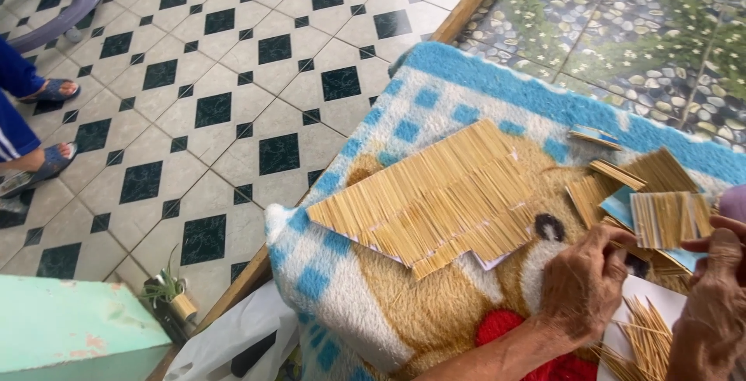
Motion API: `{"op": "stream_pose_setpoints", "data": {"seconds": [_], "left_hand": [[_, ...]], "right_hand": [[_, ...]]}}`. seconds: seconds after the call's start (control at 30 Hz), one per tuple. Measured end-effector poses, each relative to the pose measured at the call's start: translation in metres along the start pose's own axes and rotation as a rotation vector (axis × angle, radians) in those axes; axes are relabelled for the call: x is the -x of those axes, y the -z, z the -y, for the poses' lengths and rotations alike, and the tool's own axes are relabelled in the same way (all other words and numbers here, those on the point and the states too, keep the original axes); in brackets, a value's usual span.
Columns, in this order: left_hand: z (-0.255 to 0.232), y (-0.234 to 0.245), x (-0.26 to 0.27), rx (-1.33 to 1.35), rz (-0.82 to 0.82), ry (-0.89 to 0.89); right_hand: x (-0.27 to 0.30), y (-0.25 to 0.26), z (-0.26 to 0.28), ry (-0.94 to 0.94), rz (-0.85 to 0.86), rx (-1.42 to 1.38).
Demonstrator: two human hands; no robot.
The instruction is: Assembling a decorative item by attaching small wooden sticks (seals) using glue and trimming them with scissors.
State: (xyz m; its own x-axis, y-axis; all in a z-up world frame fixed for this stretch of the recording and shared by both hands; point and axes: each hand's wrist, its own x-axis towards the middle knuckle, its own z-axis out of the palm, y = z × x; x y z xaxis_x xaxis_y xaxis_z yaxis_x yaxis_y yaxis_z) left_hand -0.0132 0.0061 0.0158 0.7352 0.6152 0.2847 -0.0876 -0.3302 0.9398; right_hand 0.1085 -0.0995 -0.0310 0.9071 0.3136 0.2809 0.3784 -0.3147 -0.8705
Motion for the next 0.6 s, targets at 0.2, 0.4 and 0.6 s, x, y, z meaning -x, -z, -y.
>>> {"op": "stream_pose_setpoints", "data": {"seconds": [0.2, 0.4, 0.6], "left_hand": [[-0.003, 0.001, -0.002, -0.001, 0.014, 0.024], [-0.004, -0.003, -0.002, -0.016, -0.011, 0.0], [-0.01, -0.001, -0.004, 0.009, -0.013, -0.029]], "right_hand": [[0.023, -0.015, 0.072, 0.111, -0.219, 0.045], [0.022, -0.015, 0.091, 0.174, -0.3, 0.171], [0.019, -0.012, 0.09, 0.151, -0.296, 0.143]]}}
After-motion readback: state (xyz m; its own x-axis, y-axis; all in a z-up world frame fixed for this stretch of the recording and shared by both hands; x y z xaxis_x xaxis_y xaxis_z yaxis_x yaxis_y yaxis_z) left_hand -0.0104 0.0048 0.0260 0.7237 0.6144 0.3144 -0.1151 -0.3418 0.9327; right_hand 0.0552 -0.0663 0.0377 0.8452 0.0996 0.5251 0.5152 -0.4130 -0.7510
